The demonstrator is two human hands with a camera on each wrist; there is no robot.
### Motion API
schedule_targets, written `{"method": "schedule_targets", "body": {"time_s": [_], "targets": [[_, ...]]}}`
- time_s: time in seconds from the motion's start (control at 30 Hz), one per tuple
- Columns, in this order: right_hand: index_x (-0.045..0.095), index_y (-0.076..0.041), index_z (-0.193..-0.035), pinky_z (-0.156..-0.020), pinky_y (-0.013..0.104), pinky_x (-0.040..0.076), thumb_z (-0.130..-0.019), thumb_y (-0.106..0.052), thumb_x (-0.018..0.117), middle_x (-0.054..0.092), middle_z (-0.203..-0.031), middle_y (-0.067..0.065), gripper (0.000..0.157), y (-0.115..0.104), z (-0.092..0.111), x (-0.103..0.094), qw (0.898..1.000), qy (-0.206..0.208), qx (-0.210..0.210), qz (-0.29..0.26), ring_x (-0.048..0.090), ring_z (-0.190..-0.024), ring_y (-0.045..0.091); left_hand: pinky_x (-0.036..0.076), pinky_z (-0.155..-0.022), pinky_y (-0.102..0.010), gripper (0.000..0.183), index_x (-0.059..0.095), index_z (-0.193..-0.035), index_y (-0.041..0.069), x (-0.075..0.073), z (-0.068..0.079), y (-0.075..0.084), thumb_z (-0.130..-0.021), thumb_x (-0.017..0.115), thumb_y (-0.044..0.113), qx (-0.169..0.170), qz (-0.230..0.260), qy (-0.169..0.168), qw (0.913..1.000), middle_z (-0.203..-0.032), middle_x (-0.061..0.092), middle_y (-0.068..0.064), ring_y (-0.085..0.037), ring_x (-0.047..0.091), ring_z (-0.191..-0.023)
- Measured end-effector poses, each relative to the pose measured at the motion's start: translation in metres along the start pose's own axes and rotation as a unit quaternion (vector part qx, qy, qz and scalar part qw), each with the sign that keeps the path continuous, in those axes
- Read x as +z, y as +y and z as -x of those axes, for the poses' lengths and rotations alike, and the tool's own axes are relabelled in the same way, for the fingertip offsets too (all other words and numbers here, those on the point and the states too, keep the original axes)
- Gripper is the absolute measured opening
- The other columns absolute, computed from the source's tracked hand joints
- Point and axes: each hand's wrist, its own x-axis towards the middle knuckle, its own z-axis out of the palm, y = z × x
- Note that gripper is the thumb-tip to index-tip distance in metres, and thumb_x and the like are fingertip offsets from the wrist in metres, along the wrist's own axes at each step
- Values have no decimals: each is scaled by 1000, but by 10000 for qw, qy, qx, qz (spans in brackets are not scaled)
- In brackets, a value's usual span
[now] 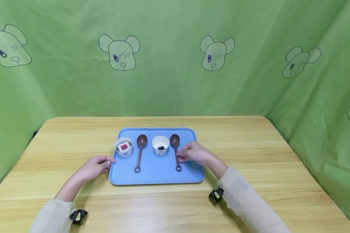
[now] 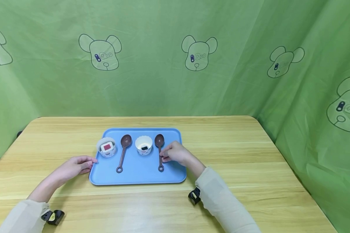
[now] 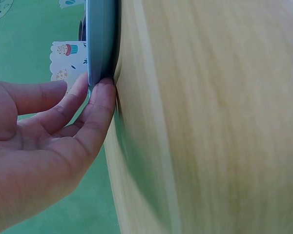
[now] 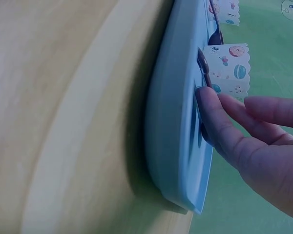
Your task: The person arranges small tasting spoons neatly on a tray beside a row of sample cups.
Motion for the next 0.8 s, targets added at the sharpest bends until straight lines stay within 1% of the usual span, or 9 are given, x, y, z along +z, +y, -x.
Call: {"method": "schedule_targets", "body": {"time_s": [0.47, 0.8], "targets": [[54, 23, -105, -78, 35, 54, -85, 13, 44, 61, -92, 26, 24, 2, -3, -1, 10000, -29, -52, 8, 61, -74, 20, 51, -83, -37, 24, 52, -110, -15, 0, -1, 0, -95, 39, -2, -39, -15, -5, 10000, -109, 55, -24, -22, 53, -97], [55, 22, -104, -76, 34, 54, -83, 14, 45, 60, -93, 23, 25, 3, -4, 0, 9997, -31, -151, 175, 61, -73, 20, 50, -84, -37, 25, 52, -111, -15, -1, -1, -1, -95, 39, -1, -52, -1, -36, 10000, -109, 55, -24, -23, 53, -99]]}}
